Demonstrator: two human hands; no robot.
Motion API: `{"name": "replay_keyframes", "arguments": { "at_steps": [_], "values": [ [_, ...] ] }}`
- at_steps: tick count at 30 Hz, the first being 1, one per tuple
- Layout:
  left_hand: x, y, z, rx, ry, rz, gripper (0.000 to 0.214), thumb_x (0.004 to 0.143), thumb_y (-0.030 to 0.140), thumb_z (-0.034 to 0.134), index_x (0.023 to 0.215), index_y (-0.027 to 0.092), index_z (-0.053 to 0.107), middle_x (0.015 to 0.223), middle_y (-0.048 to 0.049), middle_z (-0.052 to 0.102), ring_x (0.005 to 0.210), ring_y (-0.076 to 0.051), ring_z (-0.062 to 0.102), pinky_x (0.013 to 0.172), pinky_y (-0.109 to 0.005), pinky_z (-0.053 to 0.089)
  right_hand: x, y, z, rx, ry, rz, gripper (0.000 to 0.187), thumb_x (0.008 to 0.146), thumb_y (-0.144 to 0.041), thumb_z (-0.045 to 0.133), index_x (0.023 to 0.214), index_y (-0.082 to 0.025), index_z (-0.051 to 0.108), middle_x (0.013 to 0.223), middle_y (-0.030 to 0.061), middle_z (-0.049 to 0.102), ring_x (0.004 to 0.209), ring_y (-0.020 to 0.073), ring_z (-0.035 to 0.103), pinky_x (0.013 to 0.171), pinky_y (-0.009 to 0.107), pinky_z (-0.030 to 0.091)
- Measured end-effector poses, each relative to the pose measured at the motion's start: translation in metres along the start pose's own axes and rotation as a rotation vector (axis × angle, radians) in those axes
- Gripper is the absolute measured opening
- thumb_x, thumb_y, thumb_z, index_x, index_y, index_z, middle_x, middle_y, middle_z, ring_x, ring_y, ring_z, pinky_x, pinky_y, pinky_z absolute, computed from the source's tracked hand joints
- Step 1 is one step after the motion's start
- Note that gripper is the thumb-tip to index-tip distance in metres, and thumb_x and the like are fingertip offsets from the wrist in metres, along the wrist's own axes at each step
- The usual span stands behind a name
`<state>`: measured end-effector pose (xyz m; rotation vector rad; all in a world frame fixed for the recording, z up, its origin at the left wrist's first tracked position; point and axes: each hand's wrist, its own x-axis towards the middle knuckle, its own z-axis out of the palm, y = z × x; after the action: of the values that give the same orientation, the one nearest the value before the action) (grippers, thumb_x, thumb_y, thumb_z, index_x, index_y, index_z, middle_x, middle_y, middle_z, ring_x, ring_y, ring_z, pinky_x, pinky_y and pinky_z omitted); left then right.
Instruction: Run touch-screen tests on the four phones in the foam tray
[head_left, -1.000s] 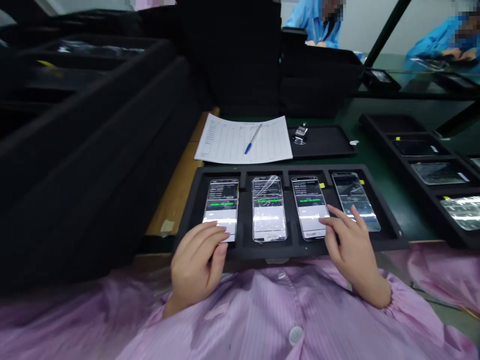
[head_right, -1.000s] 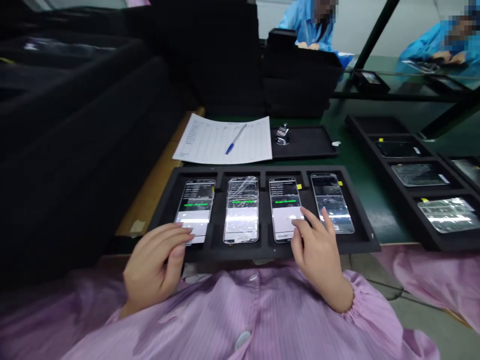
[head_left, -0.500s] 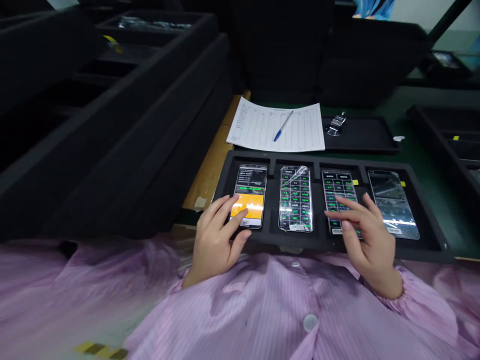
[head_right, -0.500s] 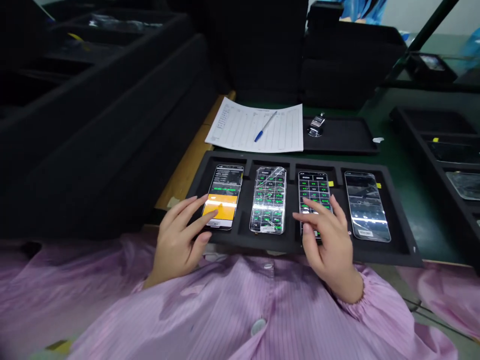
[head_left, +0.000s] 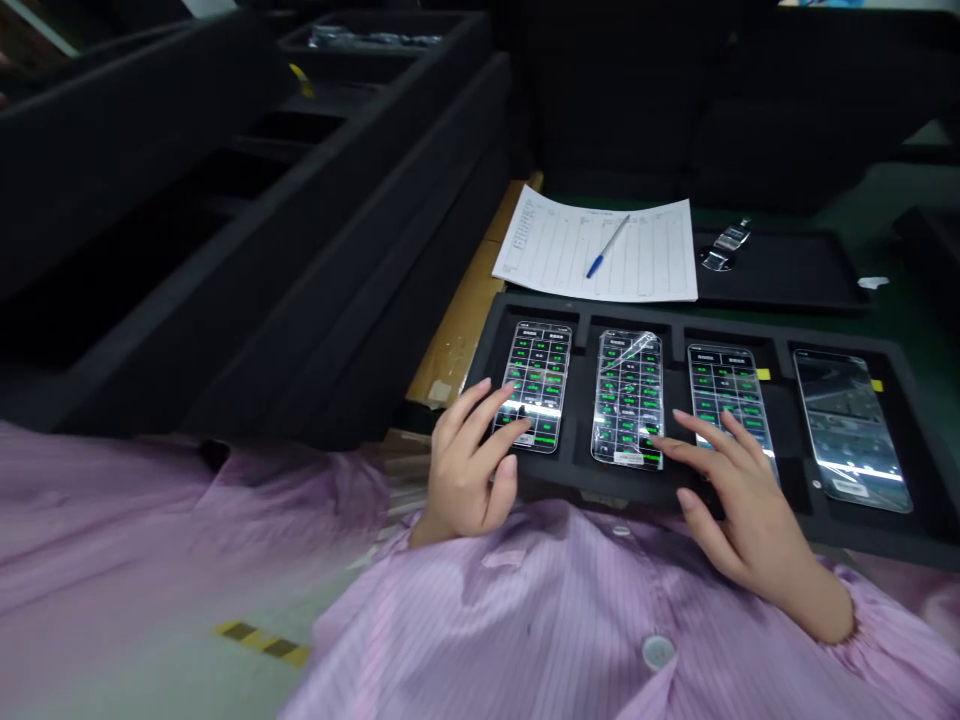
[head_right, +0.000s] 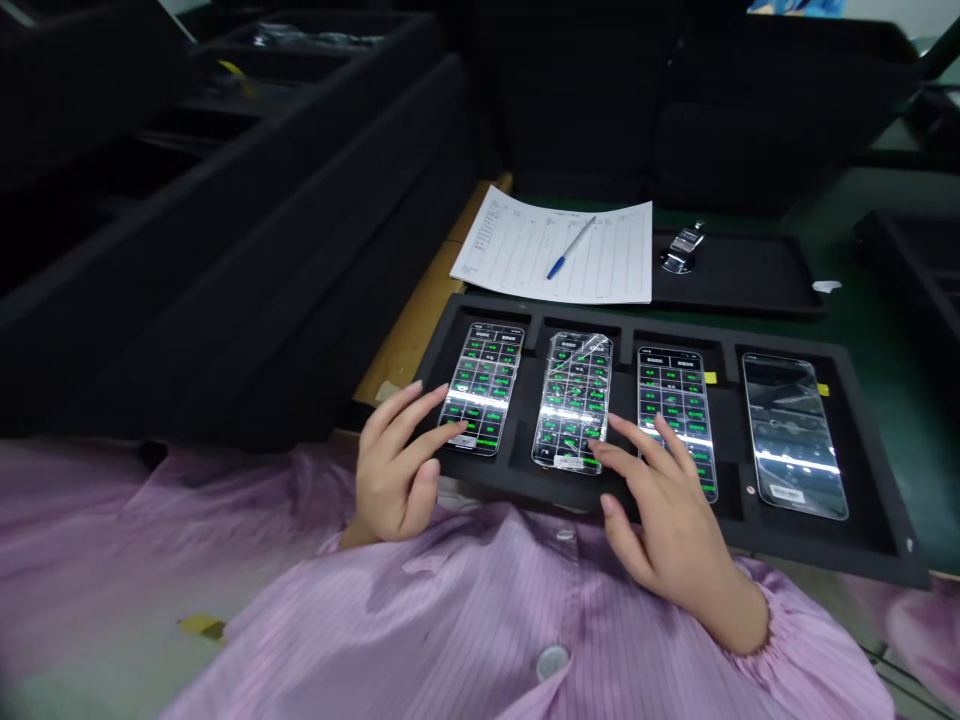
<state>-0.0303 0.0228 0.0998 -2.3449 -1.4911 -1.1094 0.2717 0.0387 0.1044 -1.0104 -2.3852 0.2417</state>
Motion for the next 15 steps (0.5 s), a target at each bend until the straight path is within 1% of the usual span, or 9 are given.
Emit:
{"name": "replay_keyframes", "arguments": {
  "at_steps": [3,6,8,10,12,15],
  "values": [
    [0.0018,0.0005,0.0004,0.011,-0.049,0.011,0.034,0.09,0.023,0.042,0.106,0.015,0.071,0.136,-0.0167,0.062,0.137,-0.033,0.047,0.107,-0.053,0.044,0.0009,-0.0004,0.0003,-0.034,-0.024,0.011,0.038,0.097,-0.028,0.044,0.13,-0.011,0.053,0.136,0.0158,0.058,0.141,0.027,0.041,0.123,0.048,0.019],
    [0.004,0.0009,0.0021,0.02,-0.128,0.04,0.032,0.09,0.023,0.044,0.105,0.015,0.072,0.141,-0.0184,0.058,0.14,-0.034,0.044,0.106,-0.051,0.043,0.0032,-0.0016,0.0008,-0.047,-0.076,0.009,0.038,0.098,-0.03,0.042,0.131,-0.013,0.053,0.135,0.0145,0.059,0.139,0.0268,0.043,0.123,0.05,0.018],
    [0.0055,0.0018,0.004,0.056,-0.187,0.001,0.032,0.09,0.023,0.046,0.109,0.016,0.071,0.145,-0.0177,0.055,0.142,-0.035,0.042,0.106,-0.052,0.042,0.0049,-0.0019,0.0018,-0.063,-0.106,0.031,0.039,0.099,-0.032,0.041,0.132,-0.014,0.052,0.132,0.0129,0.061,0.139,0.0271,0.044,0.123,0.052,0.016],
    [0.0067,0.0033,0.0059,0.106,-0.233,-0.068,0.035,0.091,0.024,0.047,0.117,0.016,0.069,0.15,-0.0178,0.05,0.145,-0.036,0.037,0.107,-0.054,0.041,0.0058,-0.0016,0.0032,-0.09,-0.116,0.074,0.042,0.1,-0.033,0.039,0.136,-0.013,0.048,0.132,0.0127,0.062,0.141,0.0288,0.041,0.123,0.056,0.015],
    [0.007,0.0047,0.0068,0.131,-0.246,-0.113,0.038,0.092,0.025,0.046,0.123,0.016,0.066,0.154,-0.0183,0.045,0.148,-0.037,0.032,0.108,-0.057,0.039,0.0058,-0.0008,0.0048,-0.105,-0.106,0.115,0.047,0.101,-0.035,0.039,0.141,-0.012,0.043,0.135,0.0134,0.06,0.144,0.0307,0.036,0.123,0.059,0.016],
    [0.0049,0.0052,0.0058,0.107,-0.201,-0.135,0.04,0.094,0.025,0.042,0.128,0.016,0.061,0.156,-0.0181,0.042,0.15,-0.035,0.028,0.113,-0.058,0.035,0.0045,0.0,0.0068,-0.086,-0.065,0.147,0.053,0.101,-0.037,0.039,0.148,-0.013,0.036,0.143,0.0144,0.054,0.147,0.032,0.031,0.122,0.06,0.019]
  ]
}}
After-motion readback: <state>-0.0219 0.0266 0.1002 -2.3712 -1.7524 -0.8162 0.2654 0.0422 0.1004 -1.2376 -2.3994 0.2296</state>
